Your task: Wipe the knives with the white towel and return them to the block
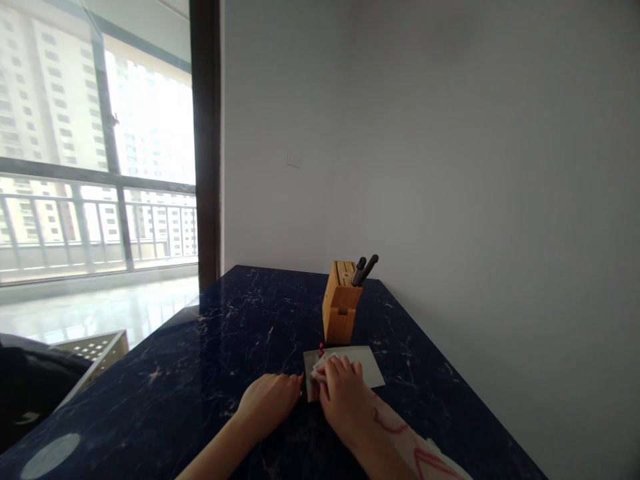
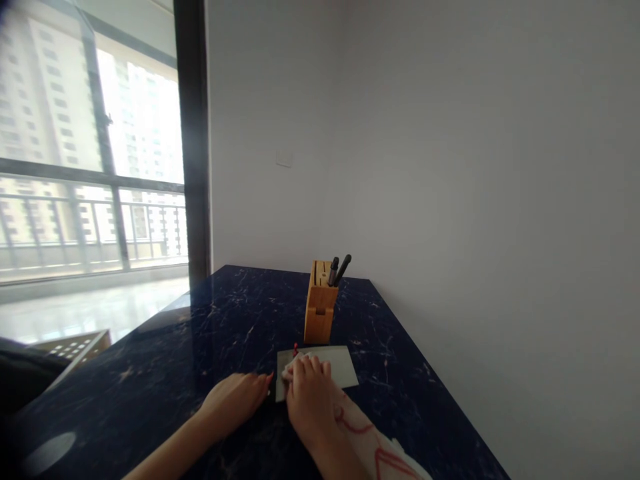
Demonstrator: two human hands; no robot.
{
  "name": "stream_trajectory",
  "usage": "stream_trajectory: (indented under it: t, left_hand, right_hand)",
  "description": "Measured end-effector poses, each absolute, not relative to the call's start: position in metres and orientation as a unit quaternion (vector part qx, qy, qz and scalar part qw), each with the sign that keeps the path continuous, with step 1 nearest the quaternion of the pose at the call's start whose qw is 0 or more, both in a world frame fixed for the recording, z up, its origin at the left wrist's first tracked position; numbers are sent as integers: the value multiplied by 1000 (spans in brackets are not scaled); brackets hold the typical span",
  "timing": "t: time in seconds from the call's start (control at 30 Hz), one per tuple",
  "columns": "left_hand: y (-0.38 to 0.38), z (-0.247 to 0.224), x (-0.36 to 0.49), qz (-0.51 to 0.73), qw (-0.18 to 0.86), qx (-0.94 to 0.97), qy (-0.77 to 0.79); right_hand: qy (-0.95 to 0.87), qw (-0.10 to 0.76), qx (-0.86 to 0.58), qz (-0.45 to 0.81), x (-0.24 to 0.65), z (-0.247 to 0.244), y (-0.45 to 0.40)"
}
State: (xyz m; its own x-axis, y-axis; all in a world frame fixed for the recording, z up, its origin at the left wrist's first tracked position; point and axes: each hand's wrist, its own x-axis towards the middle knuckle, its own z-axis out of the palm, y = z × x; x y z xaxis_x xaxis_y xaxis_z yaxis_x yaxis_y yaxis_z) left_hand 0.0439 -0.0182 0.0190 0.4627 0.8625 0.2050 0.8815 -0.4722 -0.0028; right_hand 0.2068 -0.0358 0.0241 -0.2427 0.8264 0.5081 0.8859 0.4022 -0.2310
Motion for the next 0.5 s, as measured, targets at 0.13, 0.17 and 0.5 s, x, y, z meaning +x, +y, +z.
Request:
stream_trajectory:
  t: [0.13, 0.17, 0.5]
  left_hand:
    - [-17, 19, 42, -76, 38, -859, -504]
    - [-16, 19, 42, -76, 36, -860, -504]
    - [-15, 15, 39, -82, 54, -869, -485]
  right_hand:
    - [-819, 268, -506, -39, 200, 22, -41]
    - [-821, 259, -507, -40, 199, 23, -43]
    - [-792, 198, -577, -14, 243, 32, -37]
